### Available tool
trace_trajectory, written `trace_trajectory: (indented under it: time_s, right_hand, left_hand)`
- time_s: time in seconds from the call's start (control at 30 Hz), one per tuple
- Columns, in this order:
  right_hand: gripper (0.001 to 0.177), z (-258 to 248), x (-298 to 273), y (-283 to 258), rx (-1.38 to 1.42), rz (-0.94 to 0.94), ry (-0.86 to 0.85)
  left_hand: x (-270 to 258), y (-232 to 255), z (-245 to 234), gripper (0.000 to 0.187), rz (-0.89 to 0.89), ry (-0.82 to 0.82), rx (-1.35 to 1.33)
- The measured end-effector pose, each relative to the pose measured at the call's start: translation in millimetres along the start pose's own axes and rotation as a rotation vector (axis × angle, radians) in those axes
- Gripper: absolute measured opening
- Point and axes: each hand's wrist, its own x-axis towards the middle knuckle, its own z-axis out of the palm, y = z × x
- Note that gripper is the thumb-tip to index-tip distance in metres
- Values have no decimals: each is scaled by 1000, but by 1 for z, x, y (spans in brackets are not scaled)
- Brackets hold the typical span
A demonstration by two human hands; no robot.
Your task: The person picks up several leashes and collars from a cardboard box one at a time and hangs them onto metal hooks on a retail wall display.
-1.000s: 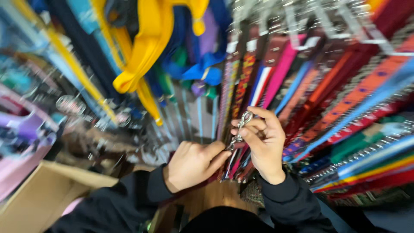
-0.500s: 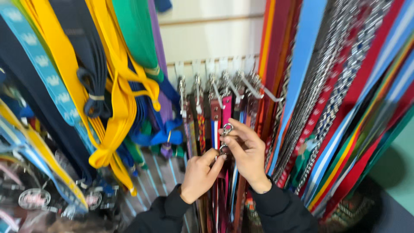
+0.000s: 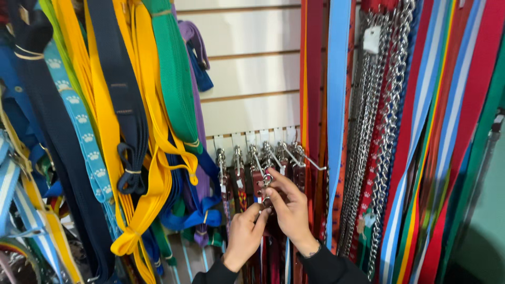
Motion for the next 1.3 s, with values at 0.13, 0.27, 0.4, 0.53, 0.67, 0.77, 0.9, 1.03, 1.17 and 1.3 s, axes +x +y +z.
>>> trace_trajectory:
  time_s: [0.13,0.27,0.4,0.53,0.67,0.77,0.9,1.03,1.17,1.3]
  right_hand:
    - [47,2,5,8,30,12,-2]
    - [49,3,9,20,-42,76,-18]
    - [51,6,13,41,-72,115,-14]
    - [54,8,17,51,-119,53,-26]
    - [59,8,19,55,-192,-55,-49]
    - [60,9,22,66,-235,-67,-31]
    - [69,11,30,71,-295,33,42]
    - [50,13,37,81,-258,136,84]
    - [22,17,39,106,-278,103,107]
    - [14,21,37,113,-401,-214,102]
  left_hand:
    - [8,-12,2,33,-49,-43,5]
    - [10,-21,3,43,-95,-86,-19]
    - [15,-26,2,39,-129,-93,-7]
    - [18,-34,6,38,-92,-26,84]
    - [22,-45,18,18,65,122,150]
    - [27,-49,27,41,124,180,83]
    - [34,-50,35,61,70,156,58]
    - [38,-47,33,58,210,209,137]
    - [43,-48,36,56,171,231,183]
    - [48,-58,43,57,129,269,290]
